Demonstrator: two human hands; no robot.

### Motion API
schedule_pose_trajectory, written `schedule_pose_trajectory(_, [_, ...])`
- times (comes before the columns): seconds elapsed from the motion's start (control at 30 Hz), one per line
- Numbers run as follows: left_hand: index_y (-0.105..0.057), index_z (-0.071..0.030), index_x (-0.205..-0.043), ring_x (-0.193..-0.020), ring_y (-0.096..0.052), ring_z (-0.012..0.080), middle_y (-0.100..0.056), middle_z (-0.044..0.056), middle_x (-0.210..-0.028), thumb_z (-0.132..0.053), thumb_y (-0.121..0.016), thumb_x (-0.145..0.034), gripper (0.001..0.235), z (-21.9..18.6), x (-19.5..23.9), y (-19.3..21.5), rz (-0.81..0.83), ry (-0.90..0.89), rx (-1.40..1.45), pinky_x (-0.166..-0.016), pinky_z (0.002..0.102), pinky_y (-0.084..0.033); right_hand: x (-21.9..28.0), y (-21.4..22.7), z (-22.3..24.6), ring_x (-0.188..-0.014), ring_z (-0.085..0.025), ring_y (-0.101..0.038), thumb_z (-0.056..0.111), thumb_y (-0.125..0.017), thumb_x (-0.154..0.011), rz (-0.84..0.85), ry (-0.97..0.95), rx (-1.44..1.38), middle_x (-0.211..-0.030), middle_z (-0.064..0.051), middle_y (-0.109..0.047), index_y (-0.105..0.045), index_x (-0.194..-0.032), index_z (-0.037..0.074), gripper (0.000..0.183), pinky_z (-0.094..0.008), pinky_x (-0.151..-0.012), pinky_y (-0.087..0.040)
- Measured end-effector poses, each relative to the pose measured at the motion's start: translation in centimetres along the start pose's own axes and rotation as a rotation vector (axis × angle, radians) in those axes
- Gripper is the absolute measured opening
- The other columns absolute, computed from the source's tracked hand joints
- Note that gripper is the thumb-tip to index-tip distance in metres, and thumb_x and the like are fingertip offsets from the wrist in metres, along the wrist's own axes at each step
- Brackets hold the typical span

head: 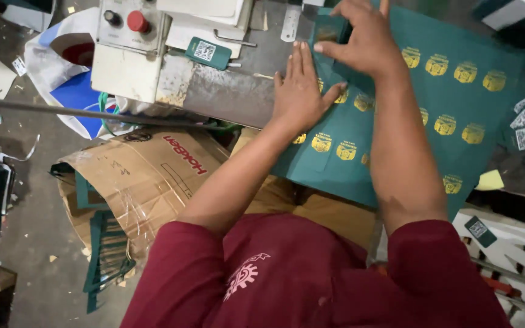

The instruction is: The person separates small printed labels or cards from a larger sheet.

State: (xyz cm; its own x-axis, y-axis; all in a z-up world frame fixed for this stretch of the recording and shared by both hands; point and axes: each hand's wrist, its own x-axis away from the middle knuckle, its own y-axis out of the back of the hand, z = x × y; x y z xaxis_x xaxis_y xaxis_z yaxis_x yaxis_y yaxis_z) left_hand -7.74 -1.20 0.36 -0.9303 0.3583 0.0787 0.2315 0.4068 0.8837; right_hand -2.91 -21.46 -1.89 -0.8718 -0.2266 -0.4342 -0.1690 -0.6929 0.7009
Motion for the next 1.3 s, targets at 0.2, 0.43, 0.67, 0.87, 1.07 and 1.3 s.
schedule_pose_trajectory(0.2, [-0.010, 0.006, -0.157, -0.152, -0.030, 0.0378, -0.015, 0.025, -0.168, -0.070, -0.062, -0.088, 0.116, -0.1, -0.3, -0.1, 0.060, 0.035, 0.008, -0.116, 0.065, -0.027, -0.8, 0.8, 3.6, -0.110, -0.029, -0.069, 0.028, -0.090, -0.080, 0.076, -0.056, 0.126, -0.113, -0.012, -0.075, -0.077, -0.124, 0.010, 0.050, -0.060, -0.117, -0.011])
schedule_pose_trajectory(0.43, [-0.011, 0.006, -0.158, -0.153, -0.031, 0.0367, -0.019, 0.025, -0.167, -0.072, -0.062, -0.087, 0.117, 0.2, -0.2, -0.3, 0.048, 0.030, 0.044, -0.117, 0.066, -0.026, -0.3, 1.2, 4.1, -0.118, -0.024, -0.068, 0.017, -0.090, -0.083, 0.135, 0.153, 0.107, -0.114, -0.005, -0.075, -0.077, -0.109, 0.010, 0.030, -0.049, -0.127, -0.032])
schedule_pose_trajectory(0.67, [-0.010, 0.004, -0.158, -0.153, -0.028, 0.0354, -0.020, 0.021, -0.167, -0.067, -0.067, -0.084, 0.117, 0.0, -0.1, 0.0, 0.053, 0.061, 0.056, -0.119, 0.065, -0.023, -1.8, 1.2, 5.5, -0.107, -0.039, -0.065, 0.022, -0.090, -0.081, 0.146, -0.015, 0.270, -0.111, -0.017, -0.071, -0.076, -0.118, 0.009, 0.041, -0.049, -0.093, -0.048])
schedule_pose_trajectory(0.87, [-0.007, 0.005, -0.157, -0.153, -0.027, 0.0353, -0.018, 0.022, -0.167, -0.073, -0.065, -0.084, 0.121, 0.0, -0.2, -0.2, 0.065, 0.053, 0.076, -0.119, 0.064, -0.023, -4.0, 2.2, 4.1, -0.096, -0.042, -0.068, 0.035, -0.089, -0.089, 0.327, 0.003, 0.348, -0.102, -0.020, -0.072, -0.077, -0.121, 0.008, 0.044, -0.051, -0.081, -0.053])
schedule_pose_trajectory(1.07, [-0.007, 0.005, -0.158, -0.153, -0.027, 0.0394, -0.016, 0.023, -0.167, -0.074, -0.063, -0.084, 0.122, 0.0, -0.1, 0.0, 0.047, 0.066, 0.054, -0.120, 0.064, -0.024, -7.6, -0.7, 4.4, -0.087, -0.039, -0.072, 0.022, -0.081, -0.083, 0.708, 0.047, 0.693, -0.096, -0.018, -0.076, -0.080, -0.105, 0.007, 0.027, -0.051, -0.073, -0.056])
schedule_pose_trajectory(1.3, [-0.022, -0.021, -0.154, -0.155, -0.015, 0.0476, -0.007, 0.025, -0.169, -0.077, -0.054, -0.093, 0.089, 0.4, -0.1, 0.7, 0.156, 0.008, -0.031, -0.119, 0.071, -0.020, -11.3, -2.6, 14.4, -0.098, -0.031, -0.071, 0.046, -0.083, -0.070, 1.296, -0.033, 1.257, -0.105, -0.010, -0.076, -0.079, -0.101, 0.015, 0.044, -0.052, -0.082, -0.056])
